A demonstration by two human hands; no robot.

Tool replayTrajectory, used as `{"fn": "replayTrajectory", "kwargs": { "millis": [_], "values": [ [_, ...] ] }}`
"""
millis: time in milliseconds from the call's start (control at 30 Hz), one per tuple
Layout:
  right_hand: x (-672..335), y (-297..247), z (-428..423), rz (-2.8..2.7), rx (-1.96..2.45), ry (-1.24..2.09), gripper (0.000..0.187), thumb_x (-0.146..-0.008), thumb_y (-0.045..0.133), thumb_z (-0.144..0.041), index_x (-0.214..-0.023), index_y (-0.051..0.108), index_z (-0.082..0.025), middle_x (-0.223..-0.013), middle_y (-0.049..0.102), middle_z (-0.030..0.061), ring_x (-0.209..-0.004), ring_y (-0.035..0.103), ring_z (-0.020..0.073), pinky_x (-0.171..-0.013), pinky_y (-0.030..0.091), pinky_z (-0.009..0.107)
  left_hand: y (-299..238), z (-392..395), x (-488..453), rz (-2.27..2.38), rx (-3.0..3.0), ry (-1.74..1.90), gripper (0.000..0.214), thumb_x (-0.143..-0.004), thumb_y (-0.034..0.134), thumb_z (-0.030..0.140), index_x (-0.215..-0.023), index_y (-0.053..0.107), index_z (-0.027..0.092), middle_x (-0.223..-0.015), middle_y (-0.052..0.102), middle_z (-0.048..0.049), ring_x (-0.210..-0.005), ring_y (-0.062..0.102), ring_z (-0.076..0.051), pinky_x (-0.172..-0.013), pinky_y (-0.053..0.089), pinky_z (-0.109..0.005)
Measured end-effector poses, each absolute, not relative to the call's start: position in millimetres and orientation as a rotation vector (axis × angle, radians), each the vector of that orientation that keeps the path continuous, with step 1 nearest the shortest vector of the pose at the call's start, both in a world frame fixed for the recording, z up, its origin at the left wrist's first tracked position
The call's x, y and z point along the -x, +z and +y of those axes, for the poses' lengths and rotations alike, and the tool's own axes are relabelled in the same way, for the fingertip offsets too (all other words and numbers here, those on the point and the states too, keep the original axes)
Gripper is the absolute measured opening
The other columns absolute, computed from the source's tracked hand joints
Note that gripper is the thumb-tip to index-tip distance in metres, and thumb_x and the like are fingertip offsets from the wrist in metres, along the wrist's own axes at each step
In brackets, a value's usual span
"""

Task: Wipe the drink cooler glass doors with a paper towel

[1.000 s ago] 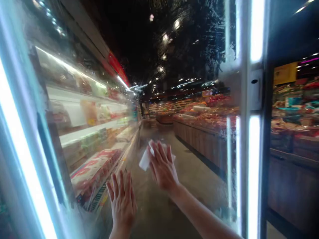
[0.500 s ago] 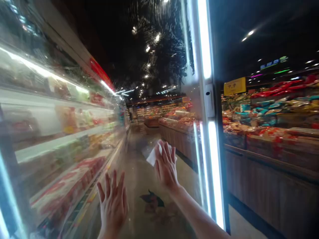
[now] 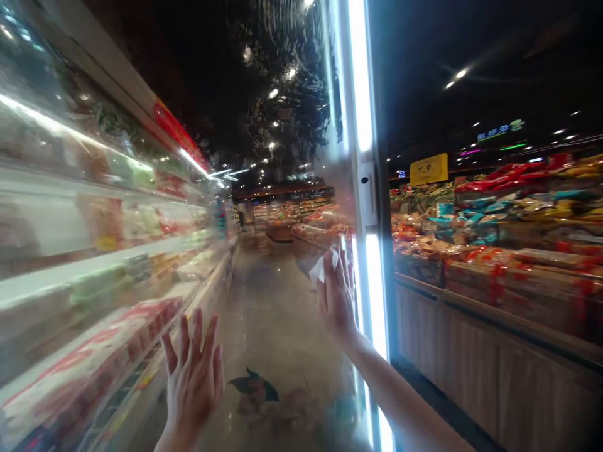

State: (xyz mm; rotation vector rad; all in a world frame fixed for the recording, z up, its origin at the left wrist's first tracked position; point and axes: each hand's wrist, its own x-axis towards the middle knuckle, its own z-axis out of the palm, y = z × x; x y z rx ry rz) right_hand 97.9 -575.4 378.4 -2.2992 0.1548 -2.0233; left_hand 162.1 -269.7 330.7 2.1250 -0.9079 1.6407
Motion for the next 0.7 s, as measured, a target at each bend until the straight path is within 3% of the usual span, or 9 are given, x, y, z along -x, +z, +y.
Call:
{"fn": "replayTrajectory", "kwargs": {
  "millis": [100,200,267,333,400,467,533,600,700],
  "values": [
    [-97.7,268.8,-539.6,0.056,2.313,-2.055,0.078,-0.095,0.039,-0.009,-0.166,0.007,-0.019,-0.172,0.012,0.0133,-0.159,0.01,0.0329,-0.123,0.022,0.07,315.6,-272.6,-161.3,-0.966,-2.138,1.635,0.078,-0.093,0.057,0.016,-0.161,0.022,0.033,-0.171,0.019,-0.0053,-0.159,0.009,-0.031,-0.13,0.005,-0.061],
    [-99.7,207.0,-515.9,-0.459,2.589,-2.055,0.075,-0.091,0.044,-0.006,-0.162,0.029,-0.024,-0.168,0.029,0.0045,-0.157,0.021,0.024,-0.13,0.017,0.054,307.0,-269.0,-161.2,-1.007,-2.167,1.643,0.076,-0.092,0.057,0.015,-0.16,0.027,0.031,-0.171,0.022,-0.0043,-0.159,0.011,-0.029,-0.131,0.004,-0.057],
    [-102.4,235.7,-516.1,-0.561,2.638,-1.994,0.072,-0.093,0.044,-0.009,-0.162,0.029,-0.022,-0.166,0.034,0.0049,-0.157,0.022,0.0227,-0.13,0.015,0.052,308.3,-263.5,-161.2,-1.031,-2.169,1.644,0.074,-0.092,0.058,0.018,-0.159,0.03,0.032,-0.17,0.023,-0.0034,-0.159,0.011,-0.029,-0.132,0.003,-0.055],
    [-107.3,307.7,-521.9,-0.387,2.493,-2.011,0.073,-0.097,0.04,-0.011,-0.165,0.016,-0.02,-0.167,0.03,0.0096,-0.158,0.017,0.0259,-0.128,0.017,0.06,311.7,-255.3,-161.7,-1.027,-2.161,1.641,0.072,-0.093,0.059,0.021,-0.158,0.031,0.034,-0.17,0.024,-0.0023,-0.159,0.011,-0.029,-0.132,0.003,-0.056],
    [-115.1,385.9,-521.0,-0.124,2.257,-2.063,0.074,-0.1,0.036,-0.012,-0.166,0.006,-0.025,-0.17,0.023,0.0108,-0.159,0.011,0.03,-0.123,0.018,0.07,313.1,-244.9,-163.2,-0.963,-2.175,1.647,0.074,-0.092,0.06,0.021,-0.158,0.03,0.035,-0.171,0.022,-0.0022,-0.16,0.009,-0.029,-0.131,0.004,-0.058],
    [-124.7,431.8,-505.6,-0.012,2.142,-2.077,0.074,-0.101,0.034,-0.014,-0.166,0.001,-0.026,-0.171,0.017,0.0116,-0.159,0.008,0.0326,-0.121,0.018,0.074,310.5,-233.5,-165.5,-0.888,-2.196,1.662,0.077,-0.091,0.061,0.019,-0.159,0.028,0.035,-0.171,0.019,-0.0034,-0.16,0.007,-0.03,-0.131,0.004,-0.06],
    [-133.0,426.1,-478.0,-0.097,2.25,-2.04,0.074,-0.1,0.037,-0.015,-0.166,0.004,-0.023,-0.171,0.015,0.0128,-0.159,0.008,0.0337,-0.121,0.017,0.074,304.4,-222.2,-167.9,-0.84,-2.221,1.675,0.078,-0.091,0.06,0.016,-0.16,0.026,0.034,-0.171,0.018,-0.005,-0.16,0.007,-0.03,-0.13,0.006,-0.061],
    [-137.2,377.7,-449.0,-0.488,2.529,-1.979,0.074,-0.096,0.043,-0.013,-0.165,0.019,-0.022,-0.17,0.02,0.0117,-0.159,0.012,0.0314,-0.124,0.019,0.069,297.0,-211.3,-170.0,-0.82,-2.245,1.671,0.078,-0.091,0.058,0.013,-0.159,0.027,0.033,-0.171,0.02,-0.0057,-0.16,0.009,-0.03,-0.13,0.007,-0.061],
    [-133.6,295.9,-426.5,-1.327,2.775,-1.821,0.061,-0.087,0.05,-0.012,-0.145,0.057,-0.029,-0.166,0.034,-0.0041,-0.158,0.019,0.0161,-0.129,0.027,0.043,287.1,-194.2,-172.6,-0.772,-2.262,1.634,0.077,-0.091,0.058,0.013,-0.159,0.029,0.034,-0.17,0.023,-0.0053,-0.159,0.009,-0.03,-0.13,0.008,-0.062]
  ]
}}
